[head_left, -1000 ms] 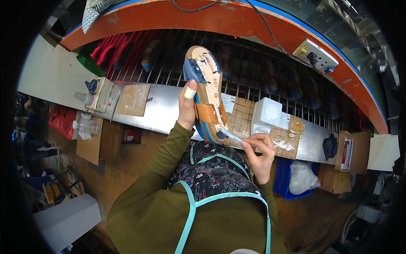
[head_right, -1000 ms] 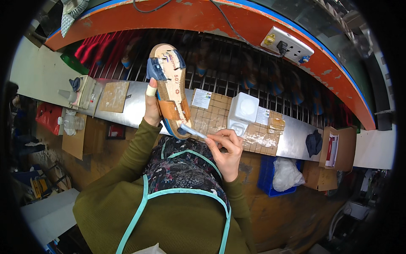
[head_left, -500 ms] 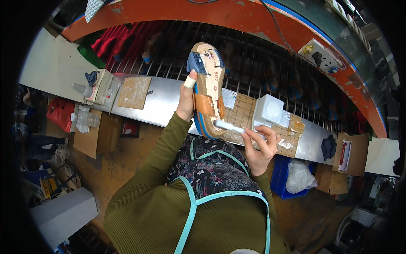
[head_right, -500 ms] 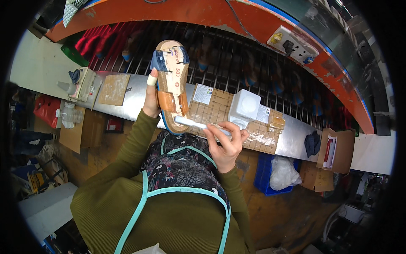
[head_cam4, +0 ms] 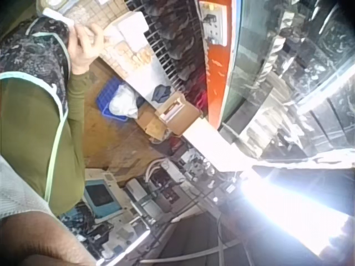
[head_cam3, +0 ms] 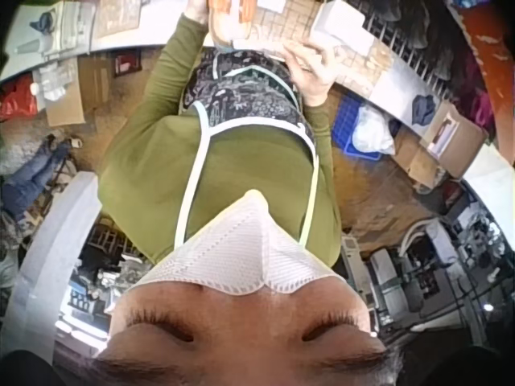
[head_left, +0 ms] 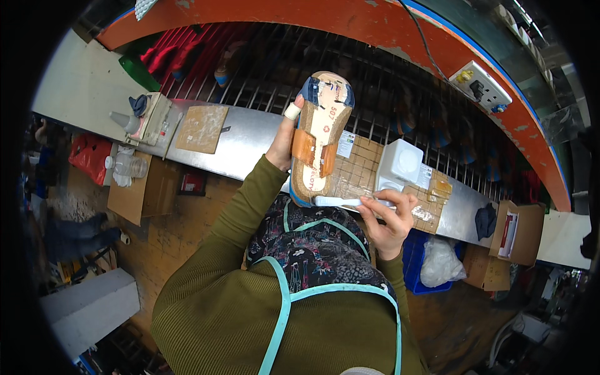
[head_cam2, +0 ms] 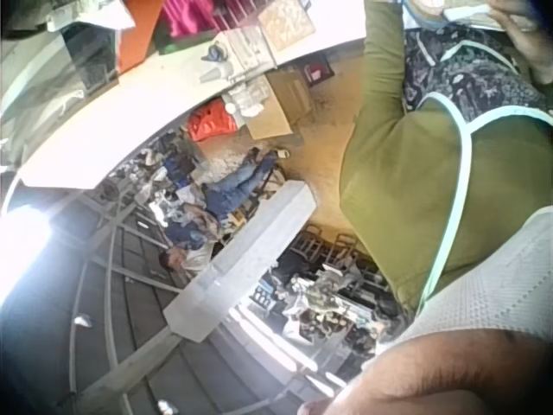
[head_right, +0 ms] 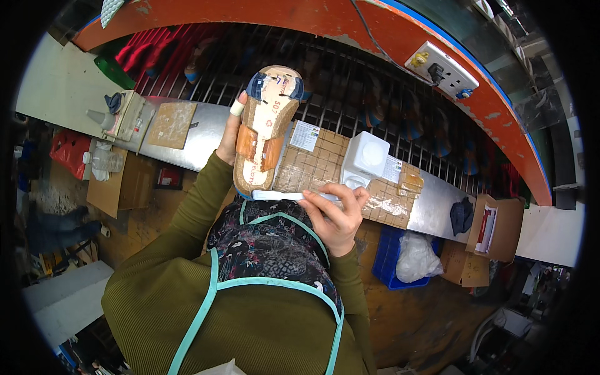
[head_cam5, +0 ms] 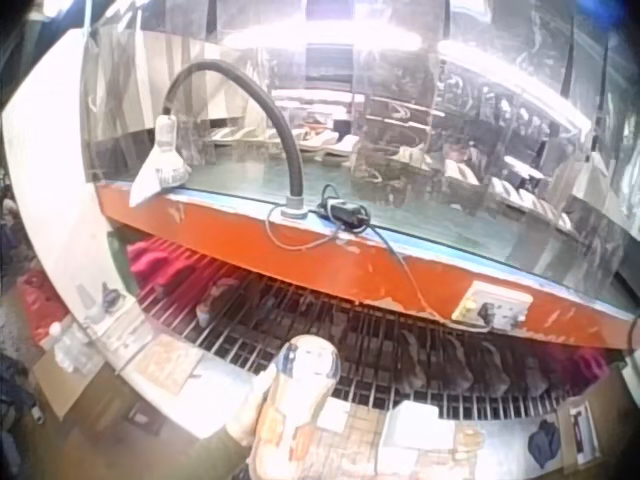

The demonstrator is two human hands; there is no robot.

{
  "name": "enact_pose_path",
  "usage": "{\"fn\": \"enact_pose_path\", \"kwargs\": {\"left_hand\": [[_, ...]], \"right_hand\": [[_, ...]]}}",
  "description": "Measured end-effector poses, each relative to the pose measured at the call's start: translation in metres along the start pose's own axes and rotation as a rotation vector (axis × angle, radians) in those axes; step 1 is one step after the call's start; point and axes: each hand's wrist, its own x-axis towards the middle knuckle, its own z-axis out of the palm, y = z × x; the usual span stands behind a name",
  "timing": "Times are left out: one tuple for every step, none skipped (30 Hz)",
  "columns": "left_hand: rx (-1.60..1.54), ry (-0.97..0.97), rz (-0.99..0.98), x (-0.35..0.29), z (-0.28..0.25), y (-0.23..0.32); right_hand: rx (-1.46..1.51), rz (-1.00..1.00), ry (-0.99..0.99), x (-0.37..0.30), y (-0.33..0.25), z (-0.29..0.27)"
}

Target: The person holds a shoe with a cork sole and uses a small brush to apply a white adhesive from a container onto the sole. The person repeatedly dips the brush into the container and spreads the glue across the sole surface.

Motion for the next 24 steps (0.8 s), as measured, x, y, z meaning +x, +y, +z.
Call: {"fn": "enact_pose_path", "kwargs": {"left_hand": [[-0.014,0.001,0.007,0.000,0.001,-0.001],[-0.026,0.001,0.011,0.001,0.002,-0.002],[-0.037,0.001,0.014,0.001,0.003,-0.004],[-0.060,-0.005,0.026,0.001,0.003,-0.005],[-0.083,-0.009,0.039,0.001,0.004,-0.006],[-0.106,-0.013,0.053,0.001,0.004,-0.007],[-0.131,-0.015,0.078,0.002,0.002,-0.008],[-0.134,-0.018,0.103,0.003,-0.002,-0.009],[-0.137,-0.021,0.128,0.004,-0.005,-0.010],[-0.140,-0.023,0.154,0.004,-0.007,-0.011],[-0.135,0.014,0.175,0.002,-0.004,-0.010],[-0.126,0.023,0.207,0.001,-0.005,-0.012],[-0.116,0.033,0.240,0.000,-0.005,-0.013],[-0.105,0.039,0.272,0.000,-0.005,-0.013],[-0.112,0.021,0.273,-0.001,-0.006,-0.013],[-0.116,-0.015,0.281,0.000,-0.011,-0.014],[-0.120,-0.052,0.290,0.000,-0.014,-0.014],[-0.124,-0.089,0.300,0.000,-0.015,-0.014],[-0.144,-0.009,0.293,0.000,-0.013,-0.018],[-0.127,-0.037,0.292,0.001,-0.016,-0.018],[-0.111,-0.065,0.292,0.002,-0.021,-0.021],[-0.094,-0.092,0.292,0.003,-0.024,-0.022],[-0.085,-0.077,0.289,0.003,-0.023,-0.021],[-0.077,-0.062,0.286,0.003,-0.022,-0.021]], "right_hand": [[0.031,0.041,0.024,0.002,0.000,0.002],[0.063,0.084,0.050,0.003,0.000,0.005],[-0.024,0.083,0.088,0.006,-0.001,0.009],[-0.075,0.049,0.096,0.005,-0.004,0.010],[-0.124,0.015,0.102,0.004,-0.005,0.010],[-0.172,-0.020,0.107,0.003,-0.006,0.010],[-0.162,-0.033,0.099,-0.002,-0.007,0.008],[-0.146,-0.031,0.085,-0.006,-0.008,0.005],[-0.130,-0.030,0.071,-0.009,-0.009,0.002],[-0.114,-0.028,0.056,-0.011,-0.010,0.000],[-0.117,0.034,0.047,-0.012,-0.010,-0.001],[-0.121,0.096,0.037,-0.013,-0.011,-0.001],[-0.124,0.157,0.027,-0.014,-0.011,-0.001],[-0.129,0.219,0.020,-0.015,-0.012,-0.001],[-0.121,0.299,0.000,-0.014,-0.014,-0.002],[-0.116,0.335,0.008,-0.013,-0.015,-0.002],[-0.110,0.368,0.017,-0.012,-0.014,-0.002],[-0.105,0.402,0.027,-0.012,-0.014,-0.002],[-0.097,0.402,0.040,-0.012,-0.014,-0.002],[-0.089,0.400,0.051,-0.012,-0.014,-0.003],[-0.080,0.398,0.063,-0.011,-0.014,-0.004],[-0.055,0.375,0.028,-0.011,-0.016,-0.006],[-0.032,0.353,-0.007,-0.013,-0.019,-0.009],[-0.009,0.331,-0.043,-0.014,-0.021,-0.011]]}}
